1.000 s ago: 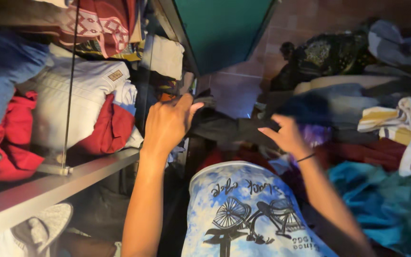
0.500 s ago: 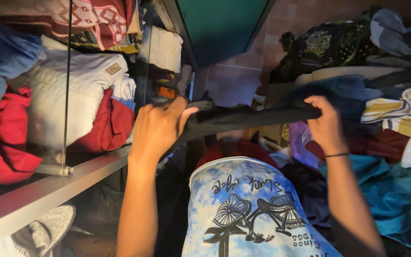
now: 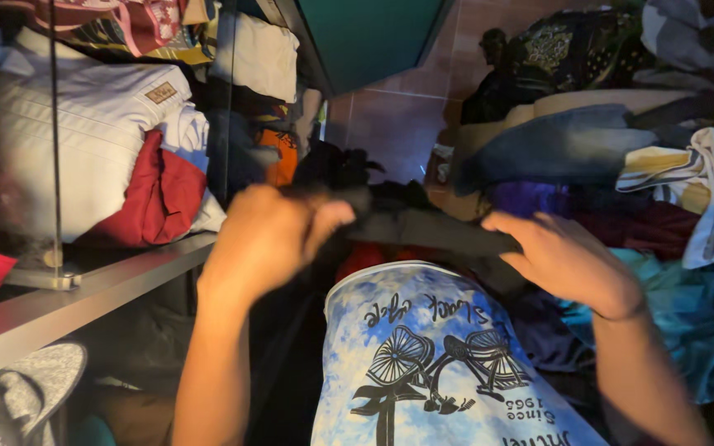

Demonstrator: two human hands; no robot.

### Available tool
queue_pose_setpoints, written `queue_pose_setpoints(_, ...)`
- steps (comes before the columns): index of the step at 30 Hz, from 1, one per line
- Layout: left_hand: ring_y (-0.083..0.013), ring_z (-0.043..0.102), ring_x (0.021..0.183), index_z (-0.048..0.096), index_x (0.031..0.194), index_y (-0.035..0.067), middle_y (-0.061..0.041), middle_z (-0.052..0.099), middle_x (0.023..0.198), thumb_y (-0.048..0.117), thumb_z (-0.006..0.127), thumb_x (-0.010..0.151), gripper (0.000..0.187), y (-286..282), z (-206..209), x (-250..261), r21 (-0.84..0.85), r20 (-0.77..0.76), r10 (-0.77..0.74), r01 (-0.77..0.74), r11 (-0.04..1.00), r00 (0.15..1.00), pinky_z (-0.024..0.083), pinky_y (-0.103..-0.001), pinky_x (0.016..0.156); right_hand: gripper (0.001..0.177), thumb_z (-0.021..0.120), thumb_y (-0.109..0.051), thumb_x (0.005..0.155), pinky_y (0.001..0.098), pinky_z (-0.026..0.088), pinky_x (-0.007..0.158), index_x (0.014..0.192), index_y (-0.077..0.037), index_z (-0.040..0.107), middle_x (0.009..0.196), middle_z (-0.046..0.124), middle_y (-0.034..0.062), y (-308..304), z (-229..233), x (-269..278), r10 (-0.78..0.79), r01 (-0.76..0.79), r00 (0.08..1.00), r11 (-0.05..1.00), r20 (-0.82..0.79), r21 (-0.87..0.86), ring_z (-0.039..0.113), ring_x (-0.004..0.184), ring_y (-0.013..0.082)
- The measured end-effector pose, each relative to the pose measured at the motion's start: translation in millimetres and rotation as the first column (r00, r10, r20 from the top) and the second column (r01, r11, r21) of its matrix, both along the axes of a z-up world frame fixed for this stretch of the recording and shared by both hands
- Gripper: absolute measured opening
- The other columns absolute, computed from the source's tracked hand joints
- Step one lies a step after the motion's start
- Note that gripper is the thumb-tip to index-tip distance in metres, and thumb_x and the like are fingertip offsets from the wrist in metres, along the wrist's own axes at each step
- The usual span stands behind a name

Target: The person folds several items of clothing, including pants and a shirt, by hand on a pile of laundry and places them into a closet shelf.

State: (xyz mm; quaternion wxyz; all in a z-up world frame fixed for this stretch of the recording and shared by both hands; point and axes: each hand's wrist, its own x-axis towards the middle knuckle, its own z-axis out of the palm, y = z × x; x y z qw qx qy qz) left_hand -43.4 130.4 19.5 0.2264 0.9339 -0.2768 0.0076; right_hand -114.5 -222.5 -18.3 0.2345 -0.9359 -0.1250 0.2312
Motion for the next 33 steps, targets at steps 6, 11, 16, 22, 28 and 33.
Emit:
queue_pose_setpoints(6, -0.0437, 0.066, 0.091, 0.077, 0.095, 0.012, -0.022, 0.071, 0.085, 0.052, 0.056, 0.095, 0.045, -55, -41, -56, -0.121, -0.717, -0.365, 0.41, 0.904, 0.594, 0.05, -0.056, 0.084, 0.042, 0.082, -0.026, 0.079, 0.0459, 0.058, 0.076, 0.118, -0.026, 0.067, 0.081, 0.077, 0.0113, -19, 27, -24, -0.154, 0.038, 0.954, 0.915, -0.259, -0.403, 0.074, 0.083, 0.0341)
queue_pose_setpoints(11, -0.0446, 0.065, 0.089, 0.072, 0.095, 0.009, -0.024, 0.069, 0.085, 0.048, 0.053, 0.099, 0.044, -70, -61, -56, -0.104, -0.649, -0.291, 0.296, 0.949, 0.703, 0.05, -0.057, 0.079, 0.036, 0.084, -0.016, 0.07, 0.0522, 0.054, 0.071, 0.102, -0.016, 0.067, 0.084, 0.075, 0.0129, -29, 13, -27, -0.155, 0.142, 0.988, 0.941, -0.02, -0.306, 0.071, 0.082, 0.0396)
queue_pose_setpoints(16, -0.0482, 0.065, 0.075, 0.068, 0.093, 0.007, -0.024, 0.068, 0.074, 0.043, 0.054, 0.101, 0.04, -68, -62, -38, -0.012, -0.495, -0.082, 0.087, 0.996, 0.865, 0.05, -0.057, 0.068, 0.023, 0.072, -0.004, 0.082, 0.051, 0.05, 0.072, 0.101, -0.005, 0.059, 0.088, 0.068, 0.0189, -44, -39, -37, -0.308, 0.299, 0.94, 0.951, 0.143, 0.082, 0.067, 0.091, 0.0435)
queue_pose_setpoints(22, -0.0455, 0.066, 0.066, 0.068, 0.098, 0.009, -0.021, 0.068, 0.069, 0.044, 0.055, 0.101, 0.038, -112, -65, -2, 0.071, -0.233, -0.158, 0.178, 0.981, 0.96, 0.05, -0.056, 0.058, 0.033, 0.071, -0.001, 0.076, 0.0485, 0.05, 0.078, 0.105, 0.001, 0.057, 0.098, 0.064, 0.0242, -73, -79, -33, -0.443, 0.38, 0.858, 0.888, 0.26, 0.257, 0.062, 0.098, 0.0475)
queue_pose_setpoints(28, -0.0391, 0.07, 0.07, 0.071, 0.071, 0.007, -0.018, 0.071, 0.073, 0.052, 0.053, 0.1, 0.056, -189, -93, 63, 0.141, 0.064, -0.237, 0.226, 0.964, 0.969, 0.055, -0.05, 0.062, 0.035, 0.075, -0.006, 0.079, 0.0476, 0.051, 0.081, 0.109, 0.001, 0.059, 0.099, 0.067, 0.0238, -117, -85, 6, -0.536, 0.462, 0.762, 0.843, 0.363, 0.275, 0.064, 0.1, 0.0459)
queue_pose_setpoints(33, -0.0372, 0.073, 0.074, 0.073, 0.074, 0.011, -0.015, 0.073, 0.078, 0.047, 0.052, 0.1, 0.049, -312, -59, 137, 0.115, 0.254, -0.289, 0.268, 0.956, 0.923, 0.057, -0.05, 0.064, 0.026, 0.074, -0.008, 0.083, 0.0479, 0.053, 0.081, 0.106, 0.0, 0.066, 0.098, 0.07, 0.0231, -191, -47, 63, -0.599, 0.502, 0.64, 0.8, 0.481, 0.328, 0.066, 0.098, 0.0445)
